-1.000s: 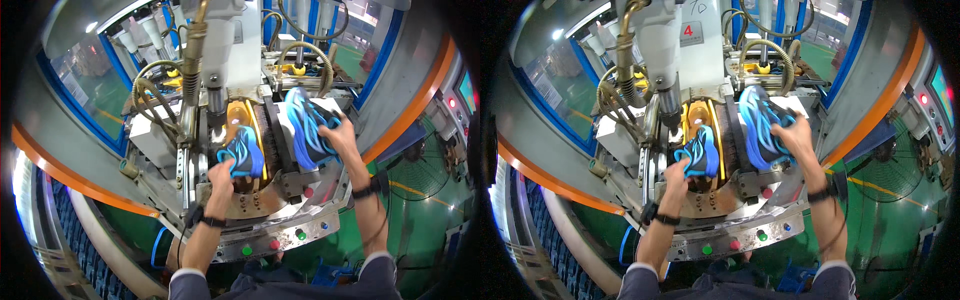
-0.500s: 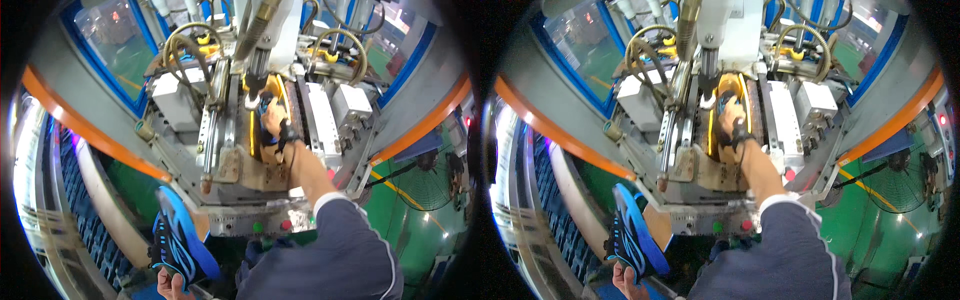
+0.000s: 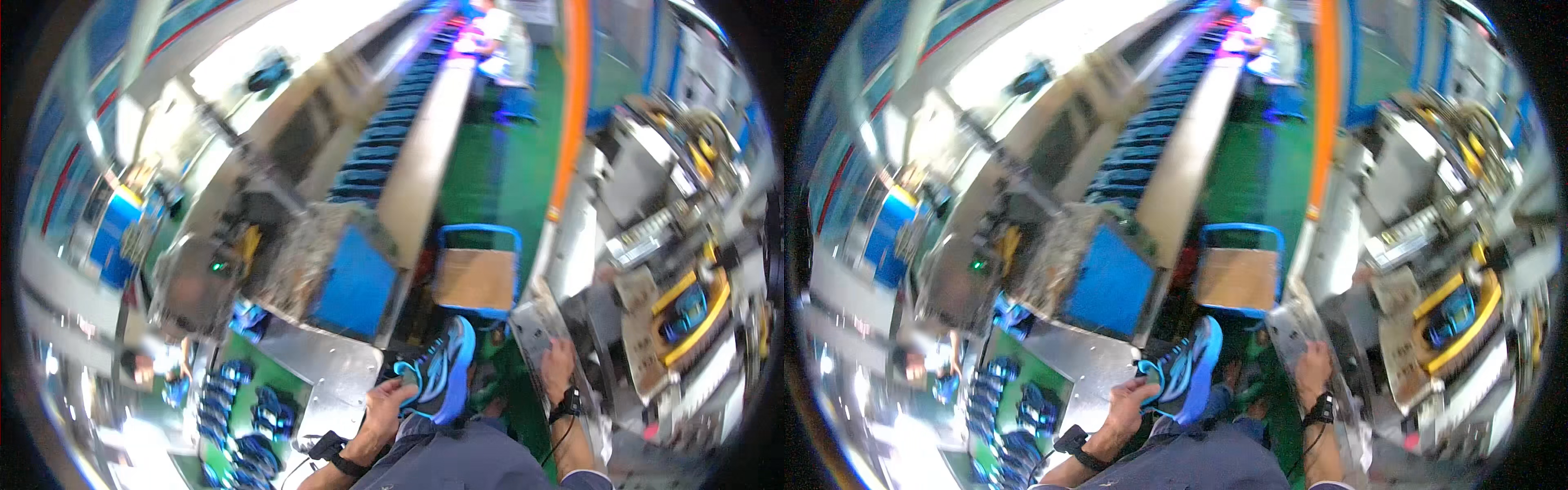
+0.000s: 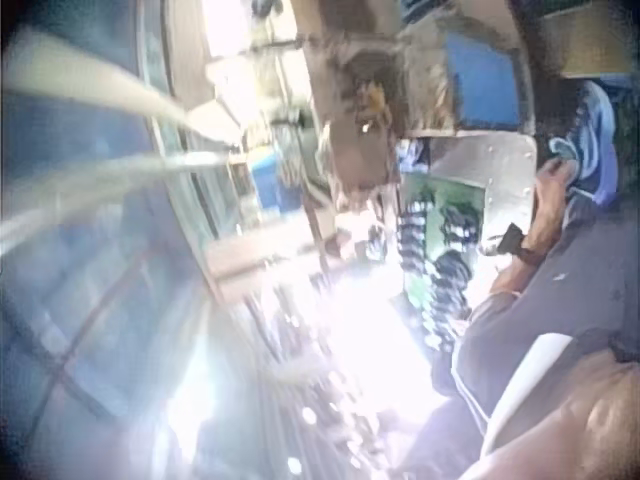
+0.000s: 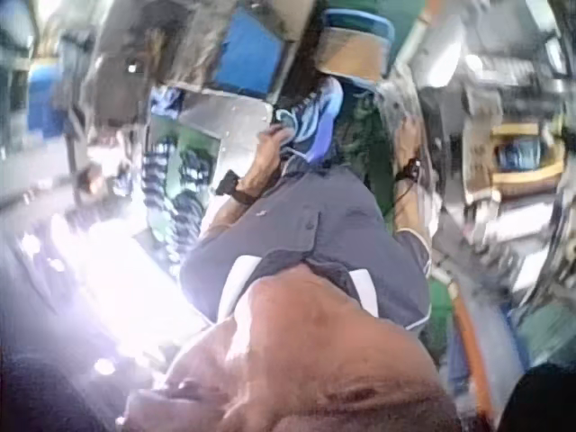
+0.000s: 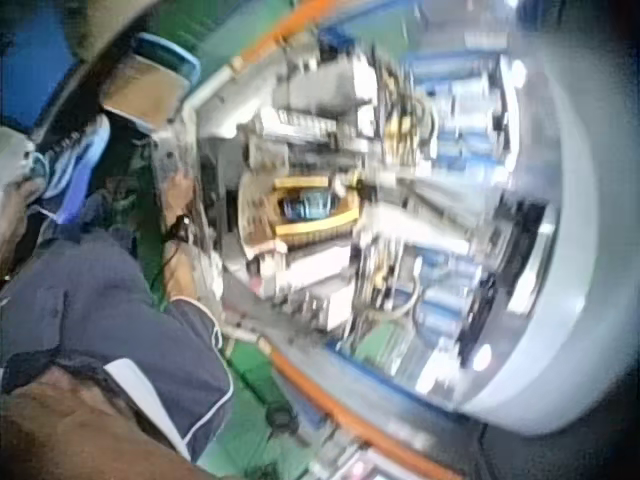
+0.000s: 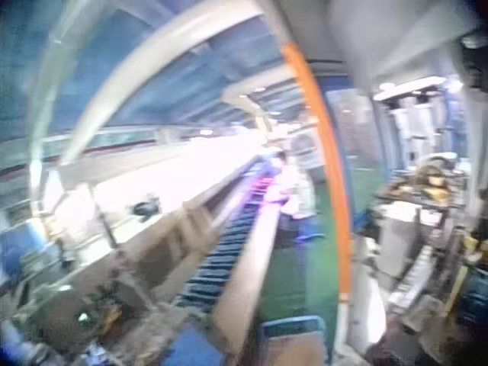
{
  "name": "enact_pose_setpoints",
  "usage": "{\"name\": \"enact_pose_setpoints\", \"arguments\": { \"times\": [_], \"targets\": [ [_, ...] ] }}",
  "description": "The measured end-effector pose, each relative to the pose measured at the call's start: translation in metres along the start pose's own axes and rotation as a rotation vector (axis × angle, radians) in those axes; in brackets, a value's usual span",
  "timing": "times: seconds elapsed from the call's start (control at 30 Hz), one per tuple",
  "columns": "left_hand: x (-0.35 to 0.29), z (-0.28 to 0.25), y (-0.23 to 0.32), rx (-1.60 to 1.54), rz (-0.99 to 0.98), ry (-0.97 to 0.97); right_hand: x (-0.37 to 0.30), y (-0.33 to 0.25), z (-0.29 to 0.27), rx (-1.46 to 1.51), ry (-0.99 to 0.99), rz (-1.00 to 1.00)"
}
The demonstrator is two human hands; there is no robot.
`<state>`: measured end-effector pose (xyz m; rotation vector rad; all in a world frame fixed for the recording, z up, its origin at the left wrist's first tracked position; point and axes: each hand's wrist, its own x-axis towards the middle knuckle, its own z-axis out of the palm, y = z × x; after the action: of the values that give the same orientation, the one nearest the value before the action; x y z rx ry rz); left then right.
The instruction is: Operate industrial shoe-lasting and pressing machines to assemble footwear.
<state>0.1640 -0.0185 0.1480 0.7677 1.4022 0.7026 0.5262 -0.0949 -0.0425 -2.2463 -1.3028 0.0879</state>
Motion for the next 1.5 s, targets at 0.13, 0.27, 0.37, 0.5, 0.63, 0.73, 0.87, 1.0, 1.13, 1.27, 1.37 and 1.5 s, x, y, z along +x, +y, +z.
{"name": "enact_pose_setpoints", "arguments": {
  "times": [0.13,0.27,0.37,0.5,0.63,0.73,0.87,1.0,1.13,1.27,1.37,1.5],
  "targets": [
    [-0.030,-0.063,-0.034,-0.139,-0.066,0.176,0.000,-0.008,0.016,0.012,0.015,-0.070],
    [-0.043,-0.120,-0.033,-0.303,-0.117,0.427,0.017,-0.028,0.010,0.033,-0.004,-0.035],
    [-0.028,-0.182,-0.040,-0.389,-0.076,0.596,0.091,-0.080,0.005,0.208,0.161,-0.233],
    [0.037,-0.307,-0.098,-0.304,0.222,0.819,0.181,-0.339,-0.048,0.457,0.143,-0.595],
    [0.084,-0.446,-0.098,-0.333,0.198,1.025,0.219,-0.598,-0.080,0.342,0.223,-1.262],
    [0.123,-0.532,-0.076,-0.430,0.087,1.121,0.217,-0.773,-0.081,0.128,0.315,-1.655],
    [0.204,-0.659,-0.084,-0.153,0.034,1.250,0.199,-0.953,-0.048,-0.128,0.445,-1.939],
    [0.288,-0.730,-0.087,0.044,0.058,1.395,0.169,-1.091,0.013,-0.333,0.696,-2.200],
    [0.327,-0.784,-0.150,-0.055,0.311,1.145,0.126,-1.175,0.071,-0.453,0.301,-2.251],
    [0.342,-0.732,-0.123,0.276,0.391,1.189,0.134,-1.224,0.103,-0.325,0.262,-2.403],
    [0.275,-0.679,-0.123,-0.349,0.267,0.999,0.123,-1.249,0.136,-0.143,0.331,-2.544],
    [0.230,-0.566,-0.097,-0.410,0.284,0.881,0.089,-1.228,0.076,-0.558,-0.165,-2.070]
  ]
}}
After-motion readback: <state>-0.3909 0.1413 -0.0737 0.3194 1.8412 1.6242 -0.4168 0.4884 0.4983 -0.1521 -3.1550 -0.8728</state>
